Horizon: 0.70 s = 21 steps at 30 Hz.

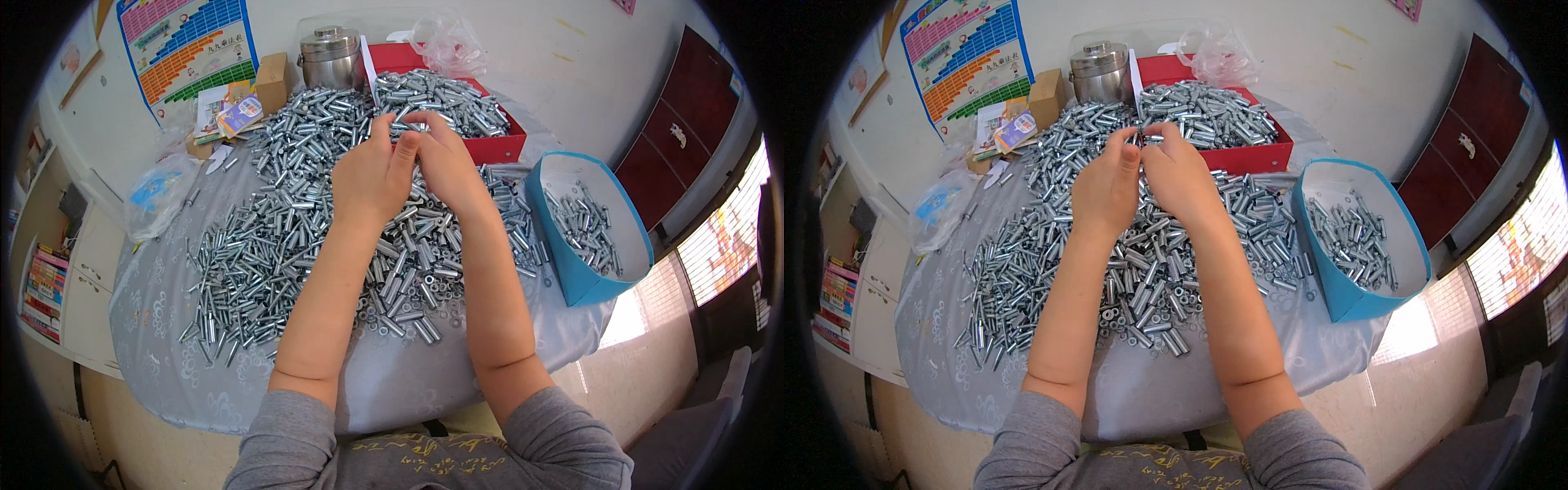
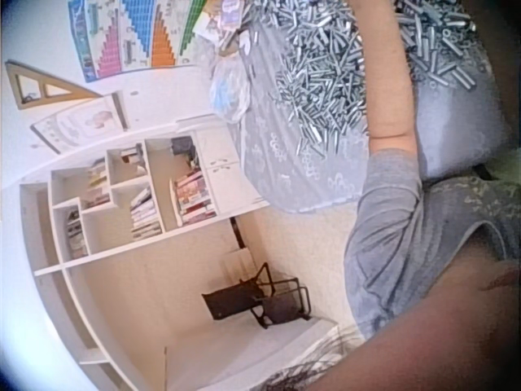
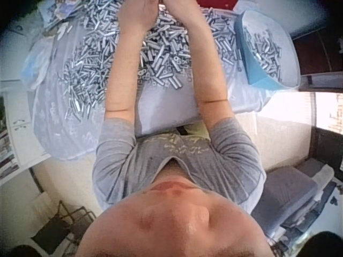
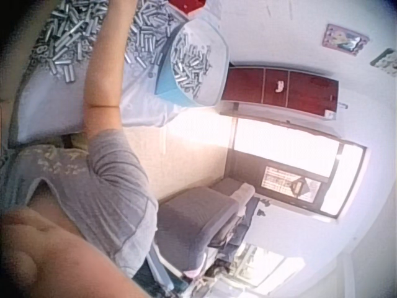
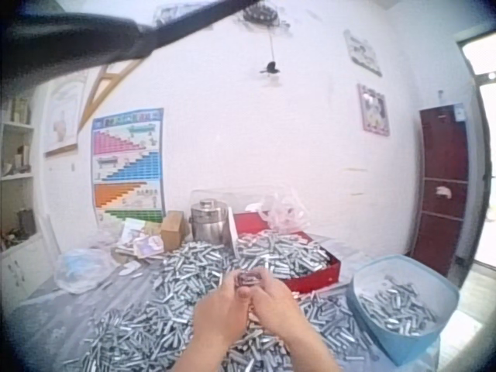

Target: The person sits at a table covered with a large pile of small, cylindrical metal parts. They repeatedly pick up individual metal pieces and small rings, fit them together by hand, and place the assembled units into a blue container on the right. The task involves continuous manual assembly of these components throughout the clip.

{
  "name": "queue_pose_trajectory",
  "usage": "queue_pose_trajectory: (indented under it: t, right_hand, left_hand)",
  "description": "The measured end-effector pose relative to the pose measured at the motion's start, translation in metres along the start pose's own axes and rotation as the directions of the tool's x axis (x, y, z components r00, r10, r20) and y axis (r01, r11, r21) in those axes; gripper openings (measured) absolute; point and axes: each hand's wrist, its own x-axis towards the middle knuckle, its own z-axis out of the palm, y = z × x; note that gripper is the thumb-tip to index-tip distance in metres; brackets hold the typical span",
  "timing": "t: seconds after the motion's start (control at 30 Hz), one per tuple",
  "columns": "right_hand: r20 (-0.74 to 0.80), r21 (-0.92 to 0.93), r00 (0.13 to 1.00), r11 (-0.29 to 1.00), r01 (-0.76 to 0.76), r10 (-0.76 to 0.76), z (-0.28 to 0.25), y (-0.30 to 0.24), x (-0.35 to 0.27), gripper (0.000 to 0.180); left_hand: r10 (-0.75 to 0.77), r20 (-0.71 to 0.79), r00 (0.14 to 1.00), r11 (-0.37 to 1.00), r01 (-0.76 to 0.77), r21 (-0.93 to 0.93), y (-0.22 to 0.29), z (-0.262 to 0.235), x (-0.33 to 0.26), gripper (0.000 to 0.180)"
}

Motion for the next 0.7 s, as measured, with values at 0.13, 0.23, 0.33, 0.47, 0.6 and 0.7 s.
queue_pose_trajectory:
  t: [0.13,0.23,0.33,0.47,0.6,0.7]
  right_hand:
    - [0.021,-0.109,0.994,0.988,0.108,-0.106,0.001,0.027,0.014,0.039]
    - [-0.063,0.03,0.995,0.997,0.078,-0.076,0.003,0.01,0.005,0.038]
    - [0.195,0.024,0.98,0.999,-0.031,0.026,-0.005,0.026,0.018,0.035]
    - [0.023,0.137,0.996,0.987,0.083,-0.087,0.005,0.022,0.013,0.033]
    - [0.176,0.11,0.984,0.994,-0.026,0.006,0.001,0.016,0.011,0.032]
    - [0.203,0.145,0.979,0.988,-0.046,0.015,0.002,0.019,0.013,0.031]
  left_hand:
    - [0.02,-0.047,0.999,1.0,-0.02,-0.011,0.0,0.004,0.002,0.078]
    - [0.011,-0.032,0.999,1.0,-0.01,0.01,-0.003,0.002,0.001,0.077]
    - [0.007,-0.037,0.999,1.0,-0.006,0.025,-0.005,0.004,0.001,0.076]
    - [0.003,-0.05,0.999,1.0,-0.003,0.012,-0.006,0.005,0.002,0.076]
    - [0.012,-0.07,0.997,1.0,-0.011,0.004,-0.008,0.005,0.003,0.076]
    - [-0.028,-0.03,0.999,0.998,0.03,0.059,-0.01,0.008,0.002,0.076]
